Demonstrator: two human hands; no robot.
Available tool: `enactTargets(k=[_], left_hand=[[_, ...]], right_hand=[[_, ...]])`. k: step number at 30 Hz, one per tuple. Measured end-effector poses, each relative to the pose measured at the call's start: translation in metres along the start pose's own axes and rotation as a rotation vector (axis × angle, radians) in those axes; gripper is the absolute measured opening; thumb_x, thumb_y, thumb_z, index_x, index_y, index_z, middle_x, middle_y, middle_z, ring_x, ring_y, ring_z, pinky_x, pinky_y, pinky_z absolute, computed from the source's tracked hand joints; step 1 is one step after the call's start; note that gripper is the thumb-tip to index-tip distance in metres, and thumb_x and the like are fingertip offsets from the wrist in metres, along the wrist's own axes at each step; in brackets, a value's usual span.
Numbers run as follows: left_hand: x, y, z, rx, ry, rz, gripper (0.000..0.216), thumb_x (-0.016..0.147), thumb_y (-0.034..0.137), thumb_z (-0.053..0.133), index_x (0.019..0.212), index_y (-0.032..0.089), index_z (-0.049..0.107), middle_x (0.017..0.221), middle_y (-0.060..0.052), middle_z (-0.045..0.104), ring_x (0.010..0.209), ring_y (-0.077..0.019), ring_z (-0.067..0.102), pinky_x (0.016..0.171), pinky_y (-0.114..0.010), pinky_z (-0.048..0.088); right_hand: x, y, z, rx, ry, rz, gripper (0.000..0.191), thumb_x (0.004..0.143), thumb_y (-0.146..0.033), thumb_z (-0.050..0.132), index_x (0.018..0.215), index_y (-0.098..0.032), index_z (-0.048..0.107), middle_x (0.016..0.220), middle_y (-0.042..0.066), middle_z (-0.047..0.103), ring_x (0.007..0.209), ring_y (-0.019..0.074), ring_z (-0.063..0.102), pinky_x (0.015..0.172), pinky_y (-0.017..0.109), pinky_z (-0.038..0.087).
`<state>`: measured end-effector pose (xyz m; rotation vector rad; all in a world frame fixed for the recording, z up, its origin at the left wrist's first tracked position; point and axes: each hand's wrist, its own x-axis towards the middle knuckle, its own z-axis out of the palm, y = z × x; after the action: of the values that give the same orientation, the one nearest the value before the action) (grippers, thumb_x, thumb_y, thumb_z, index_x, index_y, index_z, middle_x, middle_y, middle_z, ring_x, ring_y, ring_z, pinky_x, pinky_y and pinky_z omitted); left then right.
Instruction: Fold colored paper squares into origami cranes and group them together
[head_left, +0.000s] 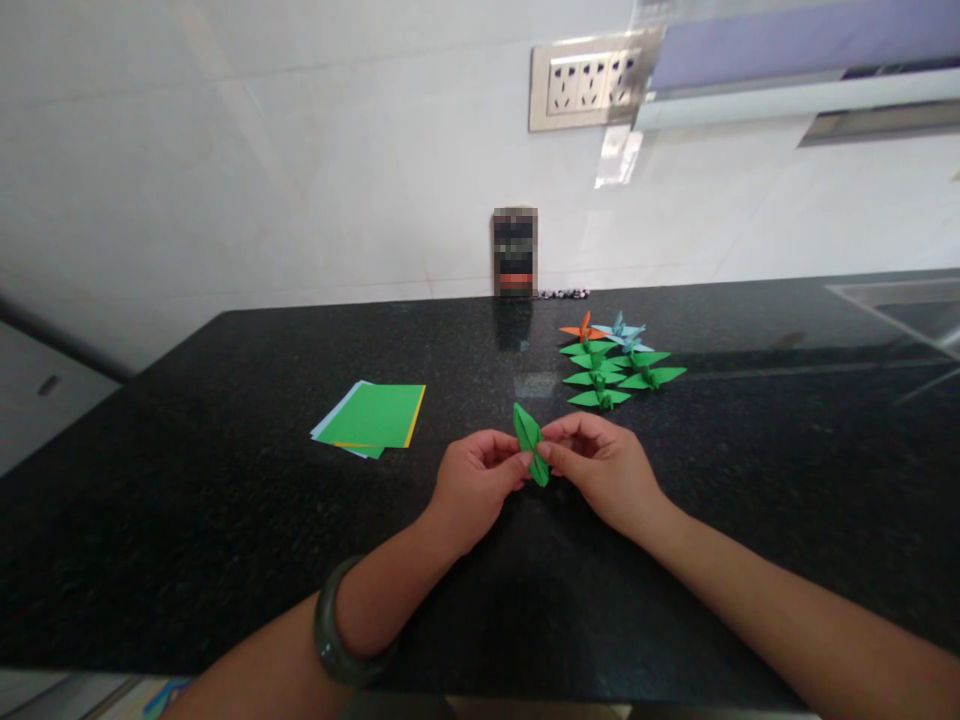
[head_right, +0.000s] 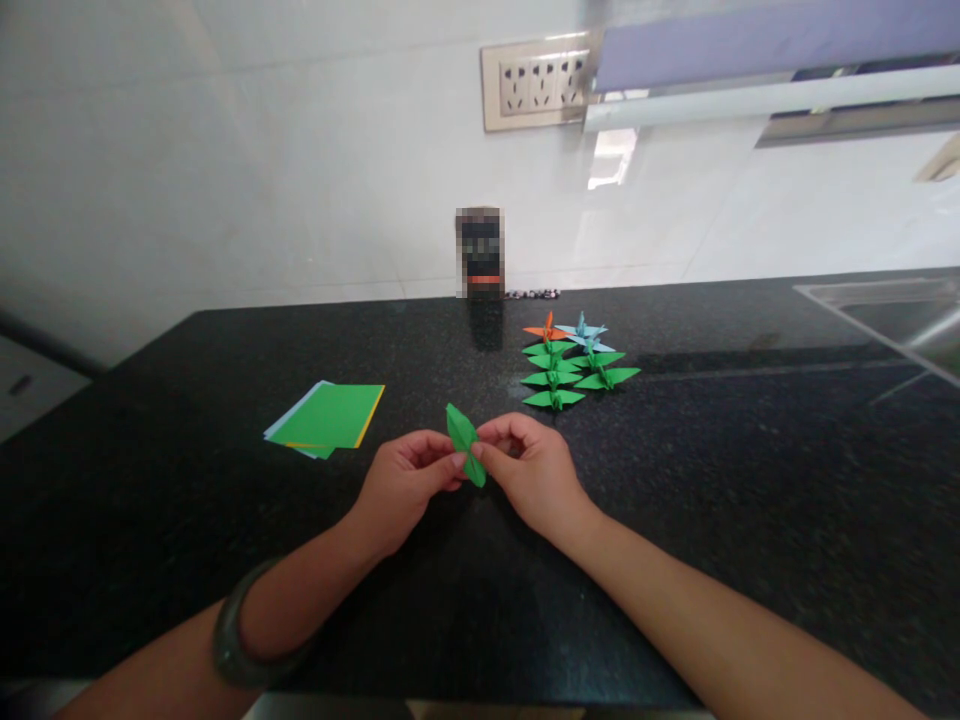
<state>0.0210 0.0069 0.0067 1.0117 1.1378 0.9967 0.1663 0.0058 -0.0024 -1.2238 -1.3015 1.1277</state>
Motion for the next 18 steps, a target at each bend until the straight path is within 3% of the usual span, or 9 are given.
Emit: enactTargets(k=[9,14,18], left_hand=[[0.0009,-0.0016,0.0000,0.027,-0.011,0.008,0.014,0.058,0.021,0.071,0.060,0.012,0.060,0.055,0.001,0.063,0.050,-0.0076,0.054,0.050,-0.019,0.041],[0.0010,-0.0030,0.0000,0.103,0.005,0.030,0.015,0.061,0.023,0.069,0.061,0.013,0.059,0.055,0.001,0.062,0.049,-0.0083,0.053,0.050,-0.020,0.040],[-0.0016,-0.0037,-0.0013,0.264,0.018,0.136,0.016,0.065,0.026,0.066,0.058,0.013,0.059,0.054,0.001,0.060,0.051,-0.0094,0.051,0.050,-0.020,0.038]], right_hand=[[0.0024,-0.0003,-0.0036,-0.132,-0.081,-0.065,0.012,0.070,-0.027,0.062,0.070,-0.016,0.058,0.060,-0.001,0.054,0.054,0.0107,0.050,0.051,0.024,0.042],[-0.0022,-0.0016,-0.0041,-0.435,-0.029,-0.322,0.012,0.076,-0.020,0.056,0.065,-0.017,0.059,0.068,0.002,0.055,0.066,0.0131,0.053,0.059,0.025,0.042],[-0.0071,-0.0057,-0.0018,-0.593,0.037,-0.454,0.014,0.077,-0.016,0.055,0.064,-0.017,0.059,0.063,0.001,0.054,0.061,0.0119,0.052,0.056,0.024,0.041]])
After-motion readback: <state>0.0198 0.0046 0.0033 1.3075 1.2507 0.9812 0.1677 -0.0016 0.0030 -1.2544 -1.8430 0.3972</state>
